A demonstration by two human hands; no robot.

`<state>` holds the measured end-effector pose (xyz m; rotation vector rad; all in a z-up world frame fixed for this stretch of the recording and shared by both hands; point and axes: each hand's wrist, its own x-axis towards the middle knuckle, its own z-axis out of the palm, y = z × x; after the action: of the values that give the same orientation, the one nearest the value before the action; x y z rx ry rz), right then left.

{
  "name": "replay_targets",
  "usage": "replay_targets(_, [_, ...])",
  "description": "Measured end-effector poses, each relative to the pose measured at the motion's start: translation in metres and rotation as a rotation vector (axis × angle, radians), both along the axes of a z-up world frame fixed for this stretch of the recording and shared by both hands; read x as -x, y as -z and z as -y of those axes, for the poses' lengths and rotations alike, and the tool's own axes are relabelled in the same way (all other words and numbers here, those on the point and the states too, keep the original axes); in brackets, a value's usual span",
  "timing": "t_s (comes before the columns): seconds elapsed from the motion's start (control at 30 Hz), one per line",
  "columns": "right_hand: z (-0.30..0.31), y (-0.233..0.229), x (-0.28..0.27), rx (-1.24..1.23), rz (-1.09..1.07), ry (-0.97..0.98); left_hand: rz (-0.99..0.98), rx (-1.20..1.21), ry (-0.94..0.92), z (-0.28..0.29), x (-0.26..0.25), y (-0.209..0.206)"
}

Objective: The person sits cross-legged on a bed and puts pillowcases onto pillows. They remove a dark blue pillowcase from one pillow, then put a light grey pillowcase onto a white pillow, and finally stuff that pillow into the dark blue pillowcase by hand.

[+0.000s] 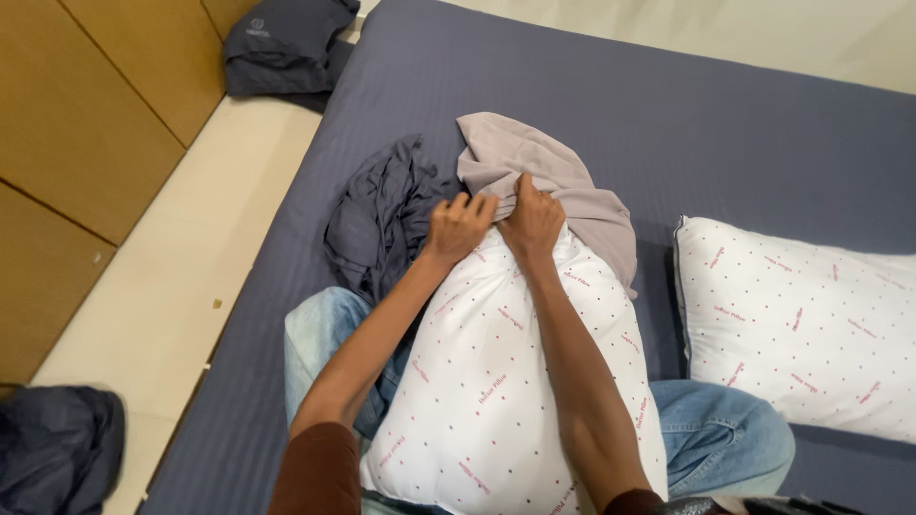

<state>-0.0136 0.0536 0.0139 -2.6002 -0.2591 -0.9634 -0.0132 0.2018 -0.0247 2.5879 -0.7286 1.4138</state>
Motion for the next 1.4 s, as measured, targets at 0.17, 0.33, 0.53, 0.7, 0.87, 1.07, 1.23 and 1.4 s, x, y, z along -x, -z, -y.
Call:
replay_targets(0.17, [-0.009,0.0,0.031,-0.055,0.214,0.019,-0.314,0.227,-0.073,-0.002,-0.026,0.023])
replay_targets(0.33, [0.014,-0.011,0.031,-0.038,0.339,0.072,-0.447,0.126,-0.051,0.013,-0.044,0.076])
replay_targets(0.53, [0.051,-0.007,0.005,0.172,0.415,0.045,-0.83,0.228,0.048,-0.009,0.121,0.037])
replay_targets(0.7, [0.042,-0.016,0.02,-0.016,0.013,-0.234,-0.924,0.172,0.093,-0.029,0.14,-0.038])
replay_targets(0.87, [0.088,-0.028,0.04,0.068,-0.052,-0.249,-0.754,0.094,-0.033,-0.051,0.117,-0.094])
replay_targets(1.07, [0.18,0.043,0.07,-0.071,-0.297,0.072,-0.575,0.257,0.428,0.036,0.087,-0.109])
replay_targets(1.23, [0.22,0.127,0.089,-0.512,-0.717,0.574,-0.783,-0.065,0.62,0.165,0.074,-0.061])
replay_targets(1.4, [0.206,0.133,0.103,-0.609,-0.649,0.59,-0.823,-0.283,0.224,0.221,0.055,-0.025])
